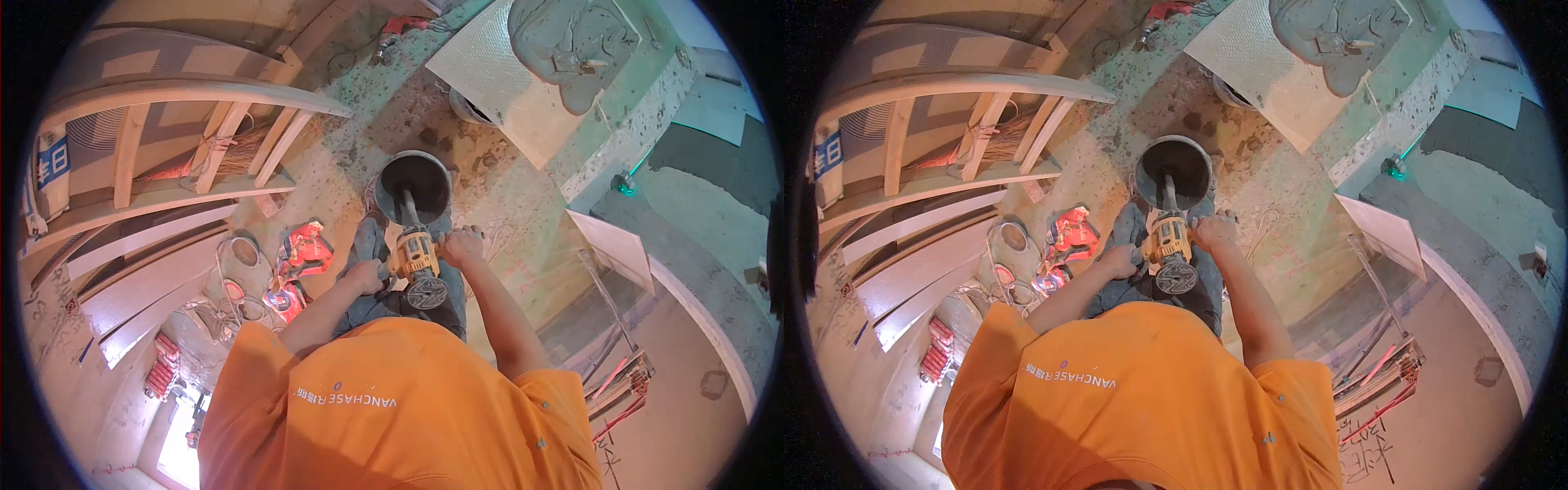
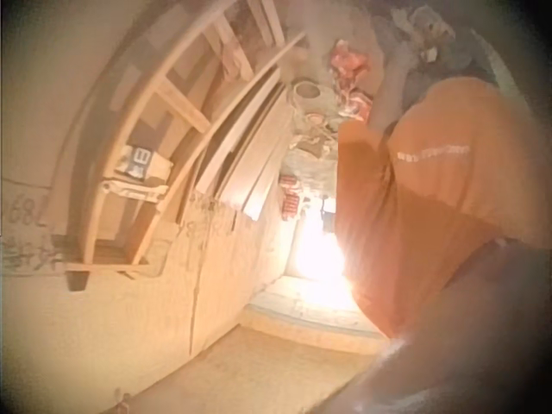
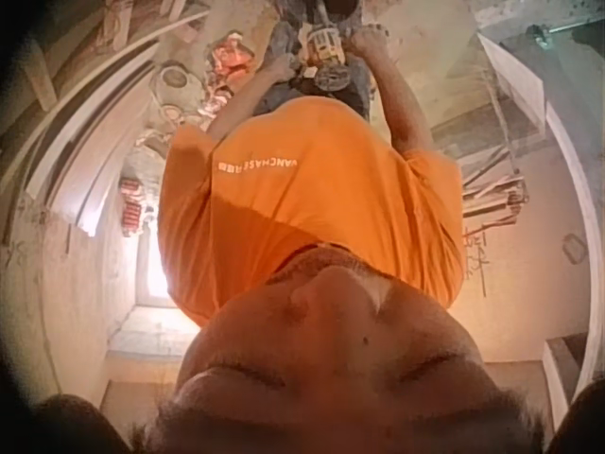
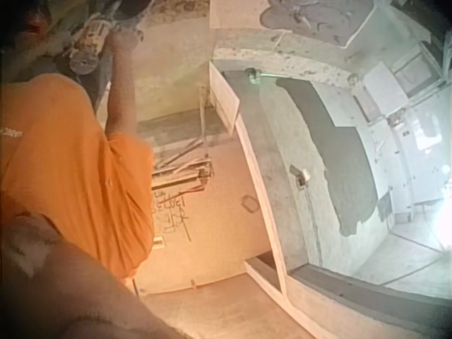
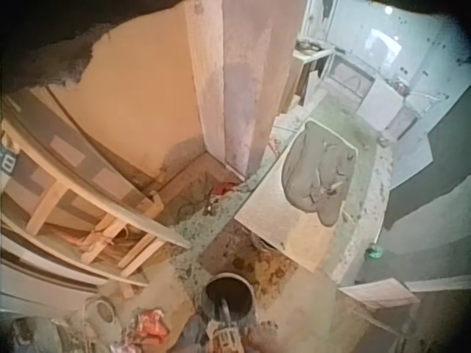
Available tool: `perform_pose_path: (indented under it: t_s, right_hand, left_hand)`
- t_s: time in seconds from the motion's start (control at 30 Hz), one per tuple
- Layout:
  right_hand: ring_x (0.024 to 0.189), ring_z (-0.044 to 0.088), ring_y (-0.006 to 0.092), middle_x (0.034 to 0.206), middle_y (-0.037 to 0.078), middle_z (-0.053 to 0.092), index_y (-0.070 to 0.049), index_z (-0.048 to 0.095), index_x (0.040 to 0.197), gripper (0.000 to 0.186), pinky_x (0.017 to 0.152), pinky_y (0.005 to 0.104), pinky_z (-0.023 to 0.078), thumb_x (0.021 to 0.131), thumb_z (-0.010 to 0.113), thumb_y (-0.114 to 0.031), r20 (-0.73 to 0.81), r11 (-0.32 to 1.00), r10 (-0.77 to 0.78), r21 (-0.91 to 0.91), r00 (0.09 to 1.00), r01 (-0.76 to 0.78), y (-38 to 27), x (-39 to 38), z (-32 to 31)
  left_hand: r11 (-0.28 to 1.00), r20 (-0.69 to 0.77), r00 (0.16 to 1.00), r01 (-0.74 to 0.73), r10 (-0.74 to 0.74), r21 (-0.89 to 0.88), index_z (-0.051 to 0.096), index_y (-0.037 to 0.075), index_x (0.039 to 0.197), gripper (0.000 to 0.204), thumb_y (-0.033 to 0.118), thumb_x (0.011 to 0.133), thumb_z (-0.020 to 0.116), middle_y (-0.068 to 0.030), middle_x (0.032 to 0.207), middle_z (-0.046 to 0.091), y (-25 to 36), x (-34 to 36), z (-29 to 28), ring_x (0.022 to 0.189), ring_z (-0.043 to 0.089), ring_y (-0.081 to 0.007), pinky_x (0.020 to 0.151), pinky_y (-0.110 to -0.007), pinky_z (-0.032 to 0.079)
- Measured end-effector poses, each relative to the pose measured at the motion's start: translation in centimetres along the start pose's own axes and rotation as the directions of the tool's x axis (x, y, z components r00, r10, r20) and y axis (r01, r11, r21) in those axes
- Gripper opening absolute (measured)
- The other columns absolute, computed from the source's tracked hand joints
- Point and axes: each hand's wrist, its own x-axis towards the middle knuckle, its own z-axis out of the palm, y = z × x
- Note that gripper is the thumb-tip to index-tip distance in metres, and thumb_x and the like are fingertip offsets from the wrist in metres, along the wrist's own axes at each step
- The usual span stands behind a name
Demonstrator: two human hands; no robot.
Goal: Applying plaster to a board and mixing more plaster in a bucket using an electric mixer.
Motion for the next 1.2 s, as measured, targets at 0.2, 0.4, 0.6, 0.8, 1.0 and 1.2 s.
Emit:
perform_pose_path:
  t_s: [0.2, 0.4, 0.6, 0.8, 1.0, 1.2]
  right_hand:
    - [0.103, 0.065, 0.0283, 0.103, 0.01, 0.073, -0.013, 0.078, 0.093, 0.042, 0.1, 0.0465, 0.038, 0.099, 0.045, -0.038, -0.129, 0.999, -0.046, 0.001, 0.991, 0.047, -0.6, -0.6, -1.7]
    - [0.104, 0.064, 0.0274, 0.1, 0.011, 0.073, -0.012, 0.078, 0.092, 0.043, 0.1, 0.0457, 0.038, 0.098, 0.046, -0.039, -0.22, 1.0, -0.024, -0.019, 0.975, 0.02, -2.0, -1.2, -4.1]
    - [0.103, 0.065, 0.0277, 0.098, 0.01, 0.074, -0.011, 0.078, 0.093, 0.044, 0.1, 0.045, 0.038, 0.099, 0.044, -0.038, -0.147, 1.0, -0.01, -0.031, 0.989, 0.006, -1.4, -0.5, -5.0]
    - [0.105, 0.065, 0.0259, 0.102, 0.011, 0.075, -0.012, 0.078, 0.094, 0.045, 0.102, 0.0435, 0.037, 0.1, 0.042, -0.038, -0.043, 0.998, 0.043, -0.05, 0.998, -0.046, -2.3, -0.6, -5.3]
    - [0.099, 0.07, 0.0287, 0.1, 0.012, 0.076, -0.012, 0.079, 0.093, 0.042, 0.094, 0.0481, 0.045, 0.097, 0.046, -0.037, -0.012, 0.997, 0.078, -0.009, 0.997, -0.078, -1.4, -1.2, -6.4]
    - [0.087, 0.073, 0.0273, 0.089, 0.008, 0.077, -0.018, 0.08, 0.081, 0.018, 0.09, 0.0508, 0.05, 0.073, 0.067, -0.027, 0.044, 0.999, -0.044, 0.031, 0.998, 0.043, -0.6, 2.7, 1.1]
  left_hand:
    - [0.999, -0.039, 0.999, 0.015, -0.017, -0.039, 0.059, 0.004, 0.116, 0.047, 0.019, 0.073, 0.071, -0.0273, 0.11, 0.068, 0.0, -1.2, 0.3, 0.106, 0.066, -0.0429, 0.088, -0.049, 0.053]
    - [0.995, -0.053, 0.999, -0.007, 0.001, -0.104, 0.059, 0.004, 0.111, 0.041, 0.016, 0.074, 0.069, -0.0267, 0.107, 0.068, -0.3, -0.9, -0.3, 0.105, 0.066, -0.0442, 0.087, -0.05, 0.053]
    - [0.992, -0.093, 0.996, -0.025, 0.014, -0.125, 0.06, 0.005, 0.113, 0.039, 0.013, 0.076, 0.067, -0.0266, 0.108, 0.068, -0.2, 0.5, -0.1, 0.105, 0.065, -0.0444, 0.088, -0.049, 0.052]
    - [0.992, -0.056, 0.998, -0.018, 0.011, -0.124, 0.062, 0.005, 0.115, 0.039, 0.012, 0.076, 0.067, -0.027, 0.111, 0.068, -0.3, 0.3, -0.8, 0.108, 0.066, -0.0427, 0.089, -0.048, 0.052]
    - [0.997, -0.019, 0.997, -0.074, 0.074, -0.037, 0.064, 0.004, 0.113, 0.036, 0.014, 0.079, 0.066, -0.0264, 0.111, 0.069, 0.0, 2.0, -0.4, 0.105, 0.067, -0.0424, 0.087, -0.049, 0.053]
    - [0.95, 0.119, 0.965, -0.253, 0.234, 0.182, 0.061, 0.007, 0.127, 0.041, 0.028, 0.091, 0.059, -0.0258, 0.115, 0.067, -0.7, 3.0, -0.6, 0.107, 0.066, -0.0425, 0.094, -0.051, 0.051]
